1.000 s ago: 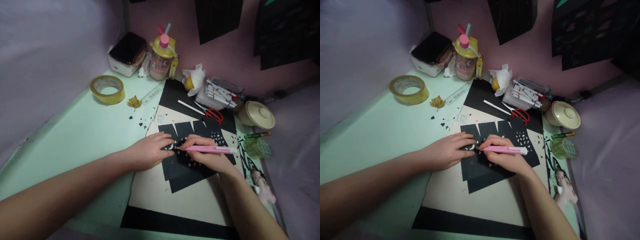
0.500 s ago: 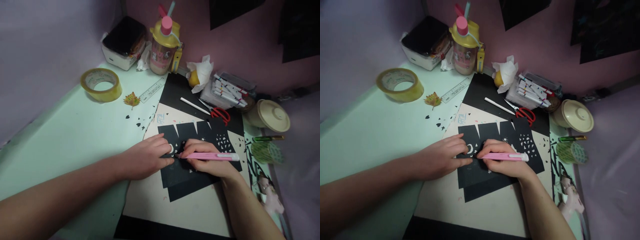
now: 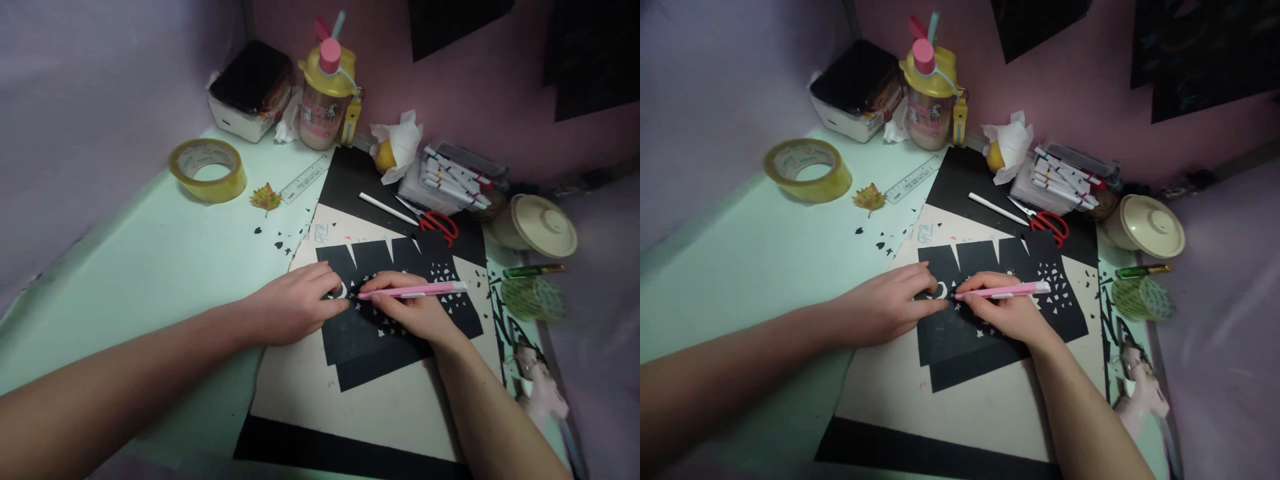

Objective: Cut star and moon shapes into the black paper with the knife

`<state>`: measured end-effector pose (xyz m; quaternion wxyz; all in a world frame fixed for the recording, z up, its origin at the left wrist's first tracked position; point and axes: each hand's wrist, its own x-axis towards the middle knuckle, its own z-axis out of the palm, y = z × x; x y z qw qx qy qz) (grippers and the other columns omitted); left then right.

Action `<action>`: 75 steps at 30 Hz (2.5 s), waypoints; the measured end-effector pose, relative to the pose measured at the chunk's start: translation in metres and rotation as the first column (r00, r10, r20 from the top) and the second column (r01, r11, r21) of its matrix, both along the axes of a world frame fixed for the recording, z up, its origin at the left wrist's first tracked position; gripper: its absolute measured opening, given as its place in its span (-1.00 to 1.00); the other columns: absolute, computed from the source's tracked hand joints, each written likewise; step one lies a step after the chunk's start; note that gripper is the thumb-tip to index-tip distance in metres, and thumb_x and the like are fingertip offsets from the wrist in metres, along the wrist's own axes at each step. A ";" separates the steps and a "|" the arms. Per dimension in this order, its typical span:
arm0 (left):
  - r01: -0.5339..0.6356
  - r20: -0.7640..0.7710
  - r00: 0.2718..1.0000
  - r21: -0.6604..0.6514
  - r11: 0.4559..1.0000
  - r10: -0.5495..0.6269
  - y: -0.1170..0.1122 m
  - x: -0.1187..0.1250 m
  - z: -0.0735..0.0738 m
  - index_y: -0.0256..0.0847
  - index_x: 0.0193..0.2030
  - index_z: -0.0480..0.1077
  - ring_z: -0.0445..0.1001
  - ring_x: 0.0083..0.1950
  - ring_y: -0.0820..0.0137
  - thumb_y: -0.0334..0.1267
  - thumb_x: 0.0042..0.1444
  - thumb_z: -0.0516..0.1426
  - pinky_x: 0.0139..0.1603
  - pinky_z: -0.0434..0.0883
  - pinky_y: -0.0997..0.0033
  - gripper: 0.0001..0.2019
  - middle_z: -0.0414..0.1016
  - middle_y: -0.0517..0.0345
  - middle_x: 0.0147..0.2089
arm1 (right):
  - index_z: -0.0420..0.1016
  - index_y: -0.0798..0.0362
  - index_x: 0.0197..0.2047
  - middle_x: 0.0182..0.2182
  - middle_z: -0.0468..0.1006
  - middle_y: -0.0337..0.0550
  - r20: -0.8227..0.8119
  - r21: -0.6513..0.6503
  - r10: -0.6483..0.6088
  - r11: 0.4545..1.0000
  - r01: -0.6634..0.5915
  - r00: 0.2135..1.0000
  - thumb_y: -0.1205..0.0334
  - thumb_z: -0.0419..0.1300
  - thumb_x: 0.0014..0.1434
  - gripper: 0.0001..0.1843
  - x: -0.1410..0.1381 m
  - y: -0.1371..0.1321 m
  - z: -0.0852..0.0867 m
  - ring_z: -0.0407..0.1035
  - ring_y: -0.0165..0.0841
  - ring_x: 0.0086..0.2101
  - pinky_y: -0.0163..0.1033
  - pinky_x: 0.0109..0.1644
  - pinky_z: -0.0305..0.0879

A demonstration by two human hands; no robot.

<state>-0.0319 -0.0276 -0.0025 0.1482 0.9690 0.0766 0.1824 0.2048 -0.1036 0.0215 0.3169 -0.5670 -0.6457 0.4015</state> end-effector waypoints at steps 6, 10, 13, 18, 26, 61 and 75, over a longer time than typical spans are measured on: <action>0.029 -0.045 0.999 0.000 1.000 -0.029 0.003 0.000 0.002 -0.19 0.03 0.42 0.27 -0.13 0.25 -0.46 0.27 -0.03 -0.11 0.36 0.24 -0.70 0.36 -0.04 -0.13 | 0.63 0.04 -0.24 -0.31 0.66 -0.14 0.001 -0.027 -0.024 0.999 0.024 1.000 0.24 0.23 0.19 -0.86 0.001 -0.002 -0.002 0.52 -0.31 -0.31 -0.27 -0.29 0.42; 0.083 0.003 0.997 -0.002 0.997 -0.083 0.005 0.000 0.004 -0.19 0.03 0.44 0.28 -0.13 0.26 -0.41 0.33 -0.05 -0.11 0.35 0.25 -0.71 0.38 -0.04 -0.13 | 0.63 0.06 -0.23 -0.33 0.65 -0.14 -0.026 -0.044 -0.043 0.998 0.042 0.999 0.20 0.24 0.20 -0.84 0.001 -0.002 -0.003 0.49 -0.34 -0.36 -0.29 -0.34 0.40; 0.103 0.027 0.994 -0.020 0.994 -0.103 0.005 0.000 0.004 -0.25 0.00 0.46 0.29 -0.12 0.25 -0.45 0.31 -0.07 -0.11 0.36 0.24 -0.70 0.40 -0.07 -0.12 | 0.62 0.05 -0.24 -0.37 0.64 -0.15 -0.068 -0.048 -0.099 0.994 0.096 0.993 0.17 0.25 0.19 -0.84 -0.001 -0.006 0.000 0.47 -0.38 -0.43 -0.32 -0.39 0.38; 0.116 0.039 0.993 -0.021 0.993 -0.115 0.005 0.000 0.004 -0.27 -0.04 0.48 0.30 -0.12 0.26 -0.44 0.31 -0.06 -0.04 0.40 0.17 -0.70 0.43 -0.08 -0.12 | 0.59 0.06 -0.18 -0.49 0.60 -0.19 -0.121 -0.056 -0.227 0.974 0.221 0.966 0.15 0.25 0.20 -0.81 -0.009 -0.024 0.006 0.42 -0.42 -0.55 -0.34 -0.51 0.36; 0.108 0.043 0.993 -0.025 0.994 -0.107 0.005 0.000 0.004 -0.28 -0.07 0.50 0.32 -0.12 0.26 -0.42 0.31 -0.04 -0.04 0.40 0.17 -0.72 0.44 -0.08 -0.13 | 0.61 0.05 -0.25 -0.48 0.62 -0.19 0.005 0.098 -0.180 0.979 0.179 0.984 0.23 0.25 0.18 -0.88 -0.013 -0.028 -0.009 0.45 -0.42 -0.56 -0.34 -0.51 0.38; 0.064 0.017 0.998 0.011 0.998 -0.064 0.005 0.002 0.001 -0.27 -0.18 0.52 0.30 -0.15 0.28 -0.38 0.37 -0.04 -0.12 0.34 0.26 -0.71 0.46 -0.04 -0.13 | 0.50 0.06 -0.14 -0.31 0.62 -0.09 0.225 0.443 0.102 0.875 -0.195 0.969 0.48 0.20 0.21 -0.82 -0.008 -0.033 -0.017 0.53 -0.36 -0.35 -0.29 -0.27 0.45; 0.066 0.027 0.997 0.000 0.998 -0.066 0.006 0.000 -0.002 -0.20 -0.08 0.51 0.31 -0.11 0.28 -0.43 0.31 -0.02 0.02 0.38 0.19 -0.72 0.43 -0.02 -0.11 | 0.43 0.05 -0.16 -0.37 0.60 -0.07 0.286 0.506 0.076 0.834 -0.218 0.955 0.51 0.19 0.18 -0.79 -0.012 -0.033 -0.018 0.48 -0.37 -0.42 -0.27 -0.33 0.47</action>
